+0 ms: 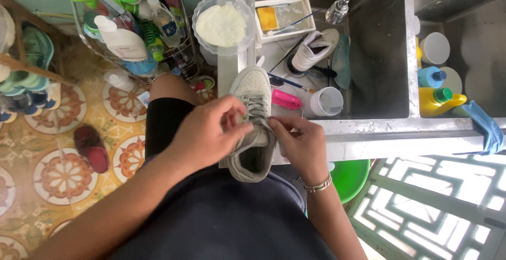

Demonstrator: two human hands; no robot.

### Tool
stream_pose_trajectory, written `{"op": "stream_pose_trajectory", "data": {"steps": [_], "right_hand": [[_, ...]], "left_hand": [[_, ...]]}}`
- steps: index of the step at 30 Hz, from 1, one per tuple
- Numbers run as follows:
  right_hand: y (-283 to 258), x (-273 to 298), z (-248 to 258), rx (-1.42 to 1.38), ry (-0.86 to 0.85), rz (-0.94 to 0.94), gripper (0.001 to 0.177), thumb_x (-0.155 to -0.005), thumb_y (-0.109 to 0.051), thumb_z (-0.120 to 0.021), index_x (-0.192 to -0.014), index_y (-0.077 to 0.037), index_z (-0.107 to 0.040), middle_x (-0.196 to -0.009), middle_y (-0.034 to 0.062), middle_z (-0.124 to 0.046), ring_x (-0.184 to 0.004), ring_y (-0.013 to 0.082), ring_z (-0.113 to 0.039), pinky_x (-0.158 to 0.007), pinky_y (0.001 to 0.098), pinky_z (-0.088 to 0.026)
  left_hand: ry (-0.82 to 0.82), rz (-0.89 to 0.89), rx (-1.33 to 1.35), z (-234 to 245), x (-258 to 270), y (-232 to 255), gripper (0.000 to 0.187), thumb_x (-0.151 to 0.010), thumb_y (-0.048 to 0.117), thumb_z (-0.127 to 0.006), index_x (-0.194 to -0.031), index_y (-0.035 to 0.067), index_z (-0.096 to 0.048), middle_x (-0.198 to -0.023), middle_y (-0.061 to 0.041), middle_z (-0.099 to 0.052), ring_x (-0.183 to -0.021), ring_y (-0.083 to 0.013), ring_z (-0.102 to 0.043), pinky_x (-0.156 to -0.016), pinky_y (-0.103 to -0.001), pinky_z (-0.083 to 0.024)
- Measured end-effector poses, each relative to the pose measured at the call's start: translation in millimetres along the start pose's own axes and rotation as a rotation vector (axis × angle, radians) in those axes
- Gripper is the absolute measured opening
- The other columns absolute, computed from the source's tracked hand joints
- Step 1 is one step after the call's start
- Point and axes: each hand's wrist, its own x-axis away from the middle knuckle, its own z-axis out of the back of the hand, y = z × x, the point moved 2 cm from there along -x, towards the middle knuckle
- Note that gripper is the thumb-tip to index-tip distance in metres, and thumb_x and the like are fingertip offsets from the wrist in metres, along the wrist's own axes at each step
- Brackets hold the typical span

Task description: Scrubbing, rinsing, and drying a white sneaker at a utility sink.

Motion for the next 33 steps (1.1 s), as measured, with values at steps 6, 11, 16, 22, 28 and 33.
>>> {"op": "stream_pose_trajectory", "data": {"steps": [6,11,16,22,28,33], "right_hand": [[-23,5,2,0.225,0.017,0.434,0.022,-0.077,-0.014,-0.082,-0.096,-0.005,-0.08,-0.083,0.0067,-0.074,-0.06,0.0154,-0.071,-0.056,0.0273,-0.056],[-35,14,-14,0.512,0.208,0.638,0.006,-0.079,-0.008,-0.08,-0.084,-0.007,-0.08,-0.082,0.0091,-0.072,-0.067,0.0282,-0.069,-0.064,0.0362,-0.055],[-18,2,-16,0.315,0.228,0.684,0.009,-0.088,-0.012,-0.072,-0.091,-0.005,-0.077,-0.089,0.0092,-0.071,-0.067,0.0251,-0.069,-0.062,0.0358,-0.055],[40,-47,16,-0.354,-0.375,0.126,0.008,-0.096,-0.007,-0.07,-0.096,0.0,-0.074,-0.099,0.0089,-0.067,-0.087,0.0108,-0.063,-0.077,0.0281,-0.05],[41,-55,80,0.519,0.196,0.606,0.02,-0.071,0.001,-0.079,-0.064,0.001,-0.06,-0.097,0.0117,-0.065,-0.083,0.0269,-0.065,-0.071,0.0355,-0.052],[90,-59,131,-0.342,0.701,0.044,0.016,-0.085,-0.011,-0.081,-0.087,-0.006,-0.066,-0.092,0.0092,-0.066,-0.089,0.0304,-0.068,-0.079,0.0415,-0.059]], "left_hand": [[0.093,-0.099,0.026,-31,3,-20,0.034,-0.08,0.007,-0.074,-0.108,0.007,-0.055,-0.104,-0.011,-0.055,-0.082,-0.0257,-0.065,-0.07,-0.036,-0.054],[0.079,-0.154,-0.003,-28,1,-22,0.037,-0.079,0.005,-0.07,-0.113,0.009,-0.056,-0.11,-0.012,-0.057,-0.094,-0.0308,-0.068,-0.077,-0.04,-0.058],[0.091,-0.077,-0.115,-27,1,-19,0.044,-0.071,0.003,-0.069,-0.113,0.014,-0.06,-0.111,-0.012,-0.059,-0.097,-0.0362,-0.067,-0.078,-0.045,-0.056],[-0.036,0.262,-0.09,-27,-2,-38,0.038,-0.08,-0.002,-0.061,-0.109,0.021,-0.068,-0.103,-0.008,-0.06,-0.087,-0.0265,-0.07,-0.075,-0.04,-0.057],[0.009,0.11,-0.019,-27,0,-39,0.043,-0.077,-0.007,-0.057,-0.11,0.019,-0.067,-0.107,-0.007,-0.056,-0.088,-0.0246,-0.066,-0.077,-0.037,-0.057],[0.157,0.035,-0.039,-29,11,-38,0.047,-0.08,-0.004,-0.057,-0.121,0.019,-0.057,-0.105,-0.011,-0.056,-0.085,-0.03,-0.066,-0.073,-0.043,-0.055]]}}
